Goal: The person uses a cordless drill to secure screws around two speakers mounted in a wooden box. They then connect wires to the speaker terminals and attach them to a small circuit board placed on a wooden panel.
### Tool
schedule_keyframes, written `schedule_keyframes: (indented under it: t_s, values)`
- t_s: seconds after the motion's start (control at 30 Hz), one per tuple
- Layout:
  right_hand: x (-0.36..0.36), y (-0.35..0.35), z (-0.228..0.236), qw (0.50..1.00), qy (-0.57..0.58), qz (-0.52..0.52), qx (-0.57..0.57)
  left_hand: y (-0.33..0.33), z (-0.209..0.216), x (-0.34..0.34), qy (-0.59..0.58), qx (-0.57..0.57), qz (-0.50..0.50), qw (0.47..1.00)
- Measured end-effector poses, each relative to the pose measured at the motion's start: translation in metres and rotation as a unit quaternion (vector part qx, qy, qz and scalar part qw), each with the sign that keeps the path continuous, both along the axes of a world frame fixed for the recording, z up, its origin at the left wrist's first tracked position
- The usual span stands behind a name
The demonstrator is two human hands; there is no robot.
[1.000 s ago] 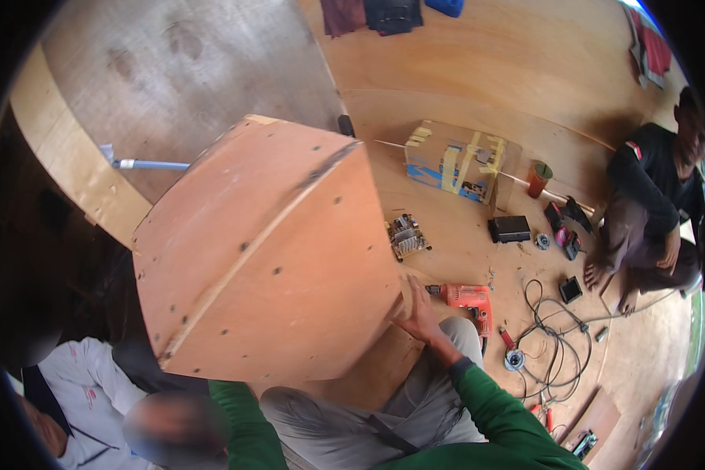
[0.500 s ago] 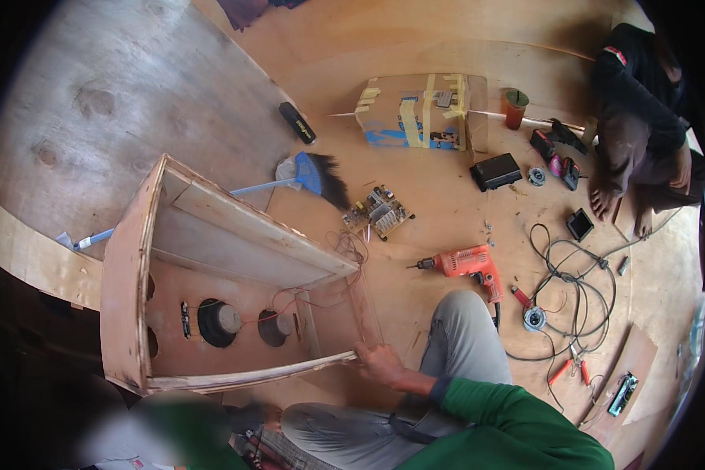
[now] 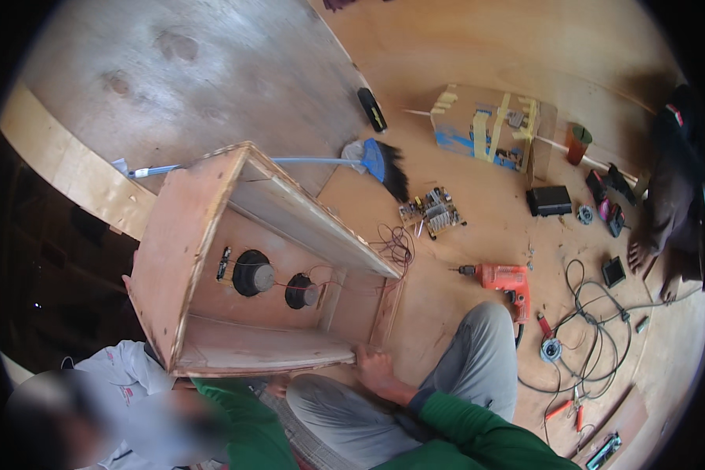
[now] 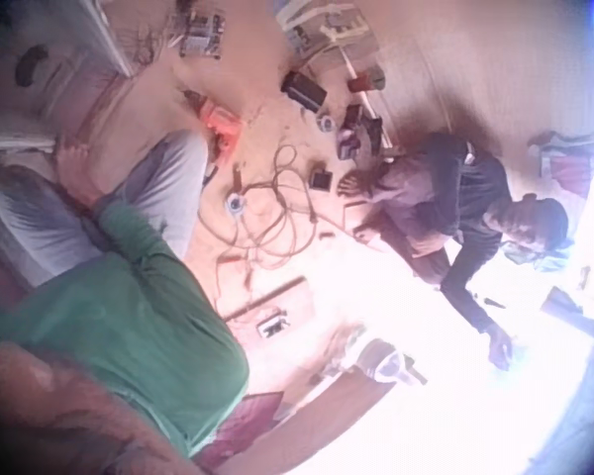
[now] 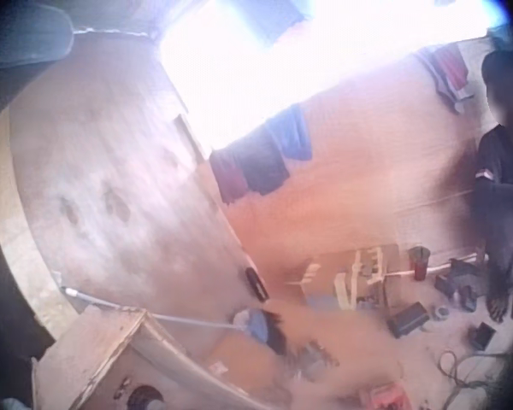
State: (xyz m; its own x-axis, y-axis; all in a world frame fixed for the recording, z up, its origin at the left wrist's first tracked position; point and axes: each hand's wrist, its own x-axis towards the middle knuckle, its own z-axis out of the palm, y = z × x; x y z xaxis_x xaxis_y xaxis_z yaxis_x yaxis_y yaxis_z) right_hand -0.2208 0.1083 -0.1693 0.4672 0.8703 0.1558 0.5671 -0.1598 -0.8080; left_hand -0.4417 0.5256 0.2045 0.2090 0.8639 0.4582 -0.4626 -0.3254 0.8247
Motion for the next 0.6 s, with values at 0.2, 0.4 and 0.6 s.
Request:
schedule_keyframes:
  t_s: [0.2,0.4,0.6]
  values:
    - [0.012,0.011,0.009,0.998,-0.006,0.014,-0.057,-0.085,-0.007,0.027,-0.11,-0.013,0.023,0.994]
    - [0.033,-0.063,0.035,0.996,0.035,0.073,-0.024,-0.245,-0.078,0.084,-0.022,0.102,0.4,0.911]
    - [0.067,-0.264,0.045,0.972,-0.151,0.144,0.11,-0.375,-0.179,0.058,0.127,0.117,0.386,0.906]
